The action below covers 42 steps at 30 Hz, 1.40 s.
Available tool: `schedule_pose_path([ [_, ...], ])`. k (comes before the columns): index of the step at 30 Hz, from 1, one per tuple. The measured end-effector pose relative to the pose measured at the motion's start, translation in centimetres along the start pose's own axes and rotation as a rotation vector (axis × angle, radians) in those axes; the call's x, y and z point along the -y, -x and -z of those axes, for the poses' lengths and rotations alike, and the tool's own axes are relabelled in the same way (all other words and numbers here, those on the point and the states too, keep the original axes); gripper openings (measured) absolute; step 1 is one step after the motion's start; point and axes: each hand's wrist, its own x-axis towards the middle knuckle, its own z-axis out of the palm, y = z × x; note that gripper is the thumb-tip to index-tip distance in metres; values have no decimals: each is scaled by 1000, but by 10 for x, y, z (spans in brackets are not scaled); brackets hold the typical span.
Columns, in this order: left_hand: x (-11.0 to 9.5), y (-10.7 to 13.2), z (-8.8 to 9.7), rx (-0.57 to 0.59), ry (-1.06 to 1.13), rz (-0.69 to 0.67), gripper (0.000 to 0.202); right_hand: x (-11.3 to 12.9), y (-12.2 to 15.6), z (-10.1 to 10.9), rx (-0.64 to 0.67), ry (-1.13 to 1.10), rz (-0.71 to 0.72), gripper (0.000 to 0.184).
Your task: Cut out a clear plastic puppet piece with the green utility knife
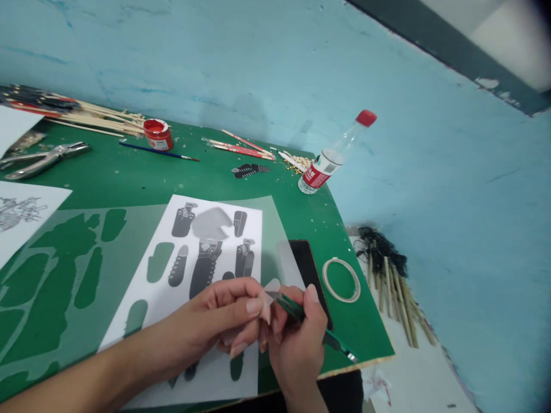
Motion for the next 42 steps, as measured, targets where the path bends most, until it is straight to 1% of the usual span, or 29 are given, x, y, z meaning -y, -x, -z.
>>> schedule_pose_path([
  [7, -3, -1, -3, 44, 3, -8, 40, -7, 6, 1, -52, 66, 128, 76],
  [14, 0, -2, -2, 70, 43, -19, 35, -9, 7, 5, -99, 108, 189, 76],
  [19, 1, -2, -1, 82, 75, -16, 35, -15, 10, 10, -94, 155, 226, 76],
  [23, 2, -2, -2, 57, 69, 0, 38, -20, 14, 15, -112, 279, 324, 76],
  [26, 3, -2, -3, 62, 55, -8, 37, -23, 16, 18, -145, 360, 392, 74],
  [30, 3, -2, -3, 89, 45, -44, 35, -27, 20, 20, -174, 392, 414, 74],
  [34, 1, -2, -4, 77, 29, -42, 39, -24, 21, 23, -160, 458, 440, 75],
  [38, -2, -1, -4, 91, 24, -49, 39, -18, 21, 25, -131, 548, 485, 74],
  [42, -2, 0, -2, 93, 5, -23, 38, -18, 22, 23, -129, 548, 537, 78],
])
